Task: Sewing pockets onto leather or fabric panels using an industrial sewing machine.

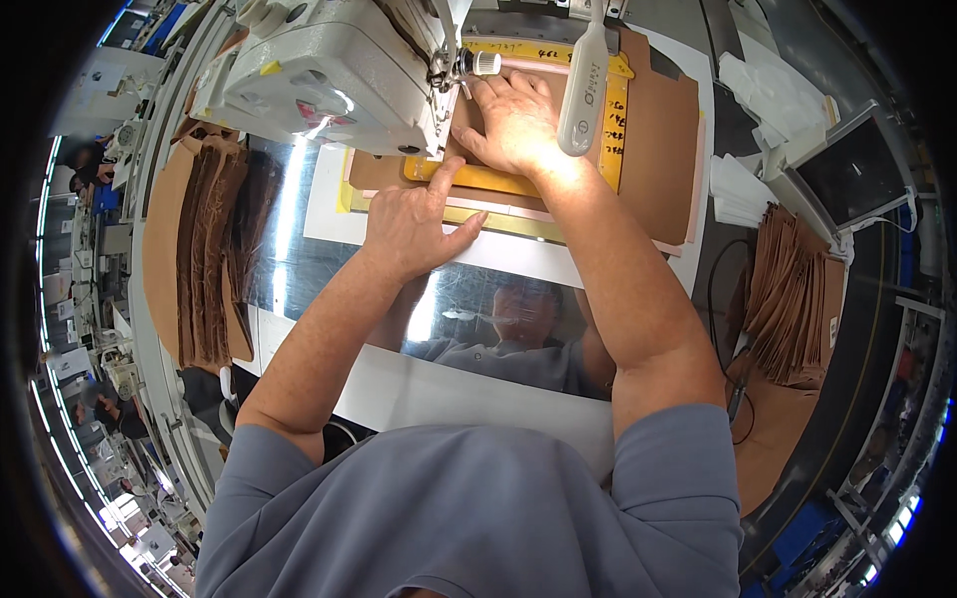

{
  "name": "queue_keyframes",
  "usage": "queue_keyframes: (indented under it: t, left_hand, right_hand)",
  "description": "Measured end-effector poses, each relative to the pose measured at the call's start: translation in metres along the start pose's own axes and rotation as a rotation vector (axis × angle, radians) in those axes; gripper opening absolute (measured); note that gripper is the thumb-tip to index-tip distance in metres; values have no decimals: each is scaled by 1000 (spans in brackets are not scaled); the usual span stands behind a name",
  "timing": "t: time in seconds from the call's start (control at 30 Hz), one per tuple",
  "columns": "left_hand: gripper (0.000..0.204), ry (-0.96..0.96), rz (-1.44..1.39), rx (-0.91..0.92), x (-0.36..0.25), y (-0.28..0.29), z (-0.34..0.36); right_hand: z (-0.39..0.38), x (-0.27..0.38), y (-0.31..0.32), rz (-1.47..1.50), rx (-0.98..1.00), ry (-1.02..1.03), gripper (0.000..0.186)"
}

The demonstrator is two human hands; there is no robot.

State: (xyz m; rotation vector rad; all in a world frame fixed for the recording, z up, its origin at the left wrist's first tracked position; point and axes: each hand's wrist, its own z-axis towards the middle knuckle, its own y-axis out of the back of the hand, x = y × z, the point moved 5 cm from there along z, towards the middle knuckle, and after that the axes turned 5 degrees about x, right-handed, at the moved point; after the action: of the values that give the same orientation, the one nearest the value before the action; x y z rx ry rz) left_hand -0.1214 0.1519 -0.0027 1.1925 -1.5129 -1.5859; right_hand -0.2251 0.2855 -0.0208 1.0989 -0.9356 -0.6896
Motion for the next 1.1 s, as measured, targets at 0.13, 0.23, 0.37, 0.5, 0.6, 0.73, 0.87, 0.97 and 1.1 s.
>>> queue_keyframes:
  t: [0.13,0.23,0.37,0.5,0.6,0.73,0.87,0.97,1.1]
  left_hand:
    - [73,-17,57,-2,3,-2,1]
    - [71,-28,47,-46,6,-9,0]
    - [71,-17,43,7,3,-9,0]
    - [70,-3,43,22,3,-8,0]
    - [70,-21,15,-18,4,-6,0]
    - [69,-24,11,-14,2,-4,1]
    - [68,-25,5,-34,4,-6,1]
    - [69,-45,-2,-59,4,-6,3]
    - [64,-63,-8,-138,7,-9,5]
  right_hand:
    - [0,-3,-2,58,28,7,64]
    - [0,-2,-3,41,28,14,67]
    - [-1,-3,-3,33,31,19,66]
    - [-1,-1,0,-16,-2,22,66]
    - [0,1,0,4,98,-6,66]
    - [-1,-2,-5,13,42,23,67]
    - [0,3,0,-7,43,13,66]
    - [1,-3,-3,-31,24,15,65]
    - [7,-3,0,-34,292,-89,82]
